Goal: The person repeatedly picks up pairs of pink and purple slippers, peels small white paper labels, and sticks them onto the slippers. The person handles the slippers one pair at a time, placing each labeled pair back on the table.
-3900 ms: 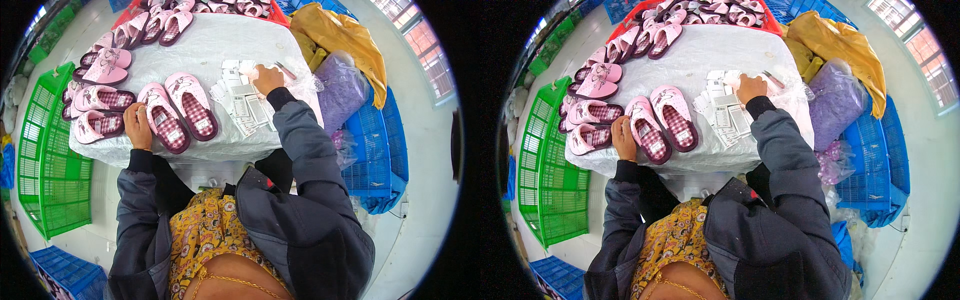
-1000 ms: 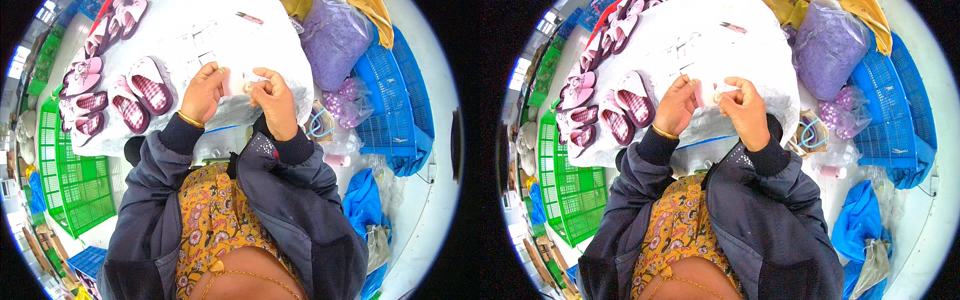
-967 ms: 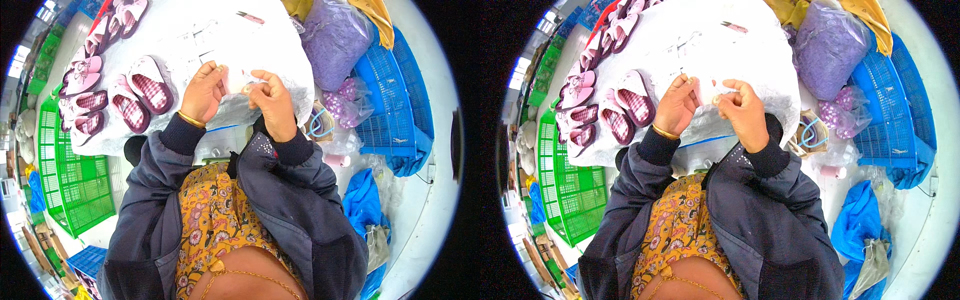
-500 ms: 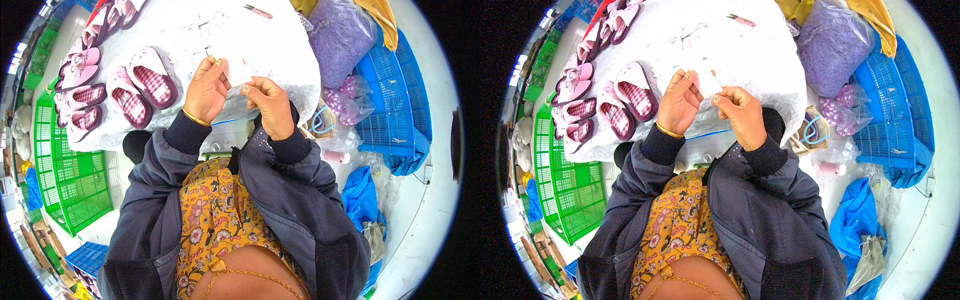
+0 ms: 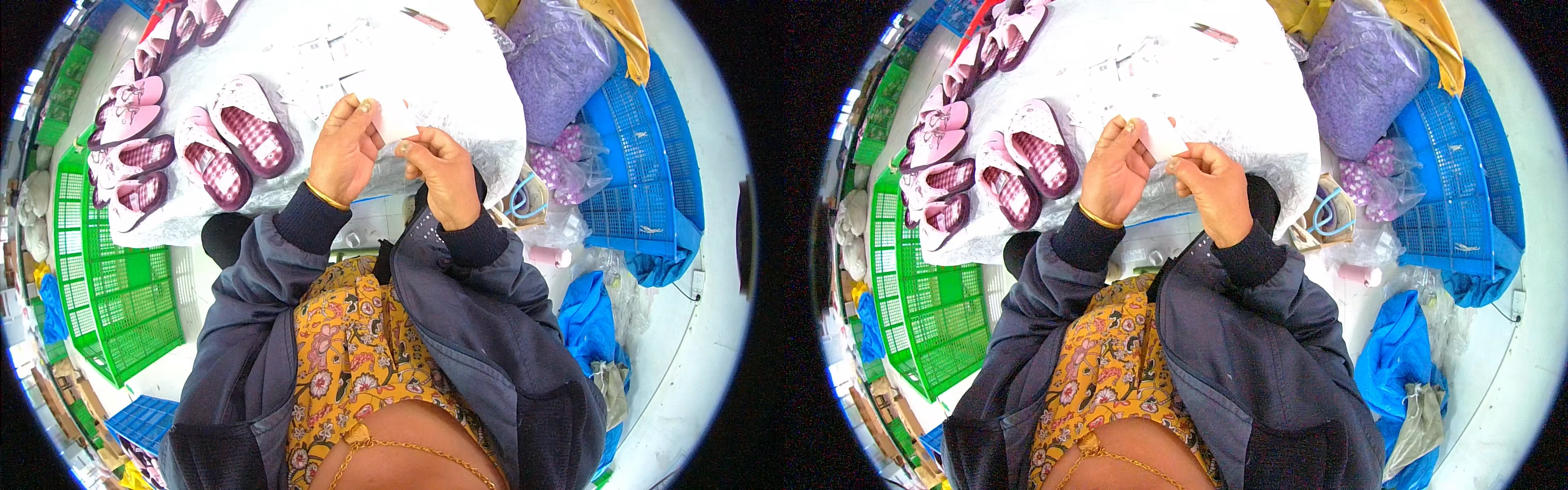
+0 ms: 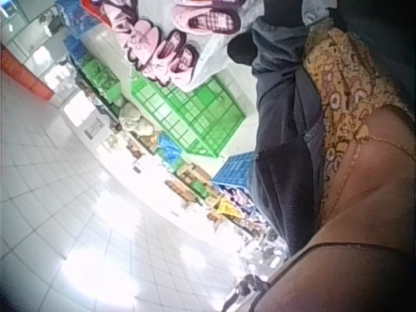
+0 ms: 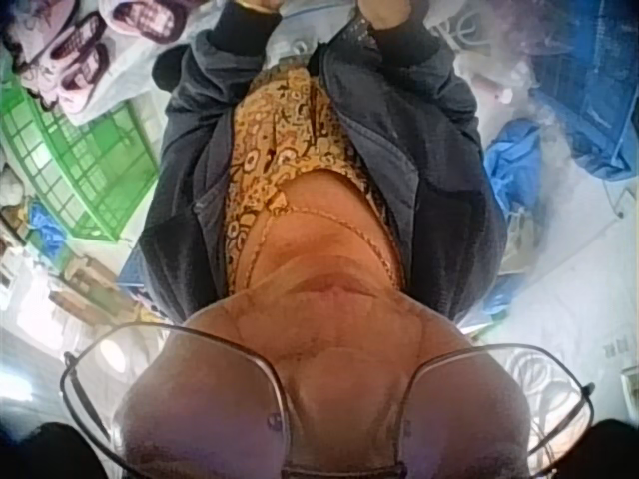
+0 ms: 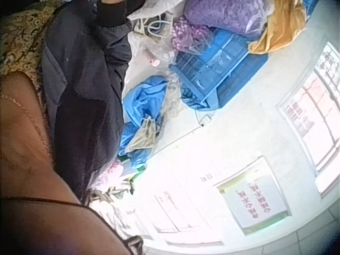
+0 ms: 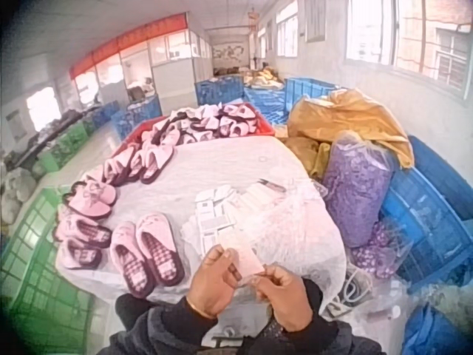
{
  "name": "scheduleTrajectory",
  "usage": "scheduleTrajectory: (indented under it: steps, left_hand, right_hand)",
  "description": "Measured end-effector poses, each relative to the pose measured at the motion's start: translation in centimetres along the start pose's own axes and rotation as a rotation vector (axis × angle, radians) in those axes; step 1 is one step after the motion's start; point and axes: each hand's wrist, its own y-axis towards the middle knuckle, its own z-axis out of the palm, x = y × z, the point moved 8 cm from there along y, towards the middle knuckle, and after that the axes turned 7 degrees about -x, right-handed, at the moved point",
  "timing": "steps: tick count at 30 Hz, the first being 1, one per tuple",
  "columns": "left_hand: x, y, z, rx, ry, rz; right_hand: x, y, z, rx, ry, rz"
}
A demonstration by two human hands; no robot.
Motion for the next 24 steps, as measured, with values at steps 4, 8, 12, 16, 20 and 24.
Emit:
scheduleTrajectory:
  steps: [4,8,12,16,20,24]
  left_hand:
    - [0.0,-0.1,-0.3,0.017,-0.04,0.006]
    - [-0.1,-0.2,-0.2,0.009,-0.032,0.01]
    - [-0.1,-0.6,0.0,0.043,0.026,0.031]
    - [-0.9,-2.2,1.4,0.086,0.006,-0.098]
    - [-1.6,-2.5,-0.3,0.292,0.085,-0.169]
    - [-1.6,-3.5,-1.9,0.417,0.374,-0.311]
  right_hand:
    - [0.2,-0.1,0.0,-0.008,-0.006,-0.027]
    - [0.2,-0.2,0.1,-0.036,0.017,-0.048]
    - [0.1,-0.1,0.1,-0.04,0.026,-0.073]
    - [0.2,-0.1,0.2,-0.016,-0.031,-0.096]
    - [0.5,-0.9,0.4,0.061,-0.257,-0.188]
    - [1.0,-1.6,0.5,0.115,-0.402,-0.347]
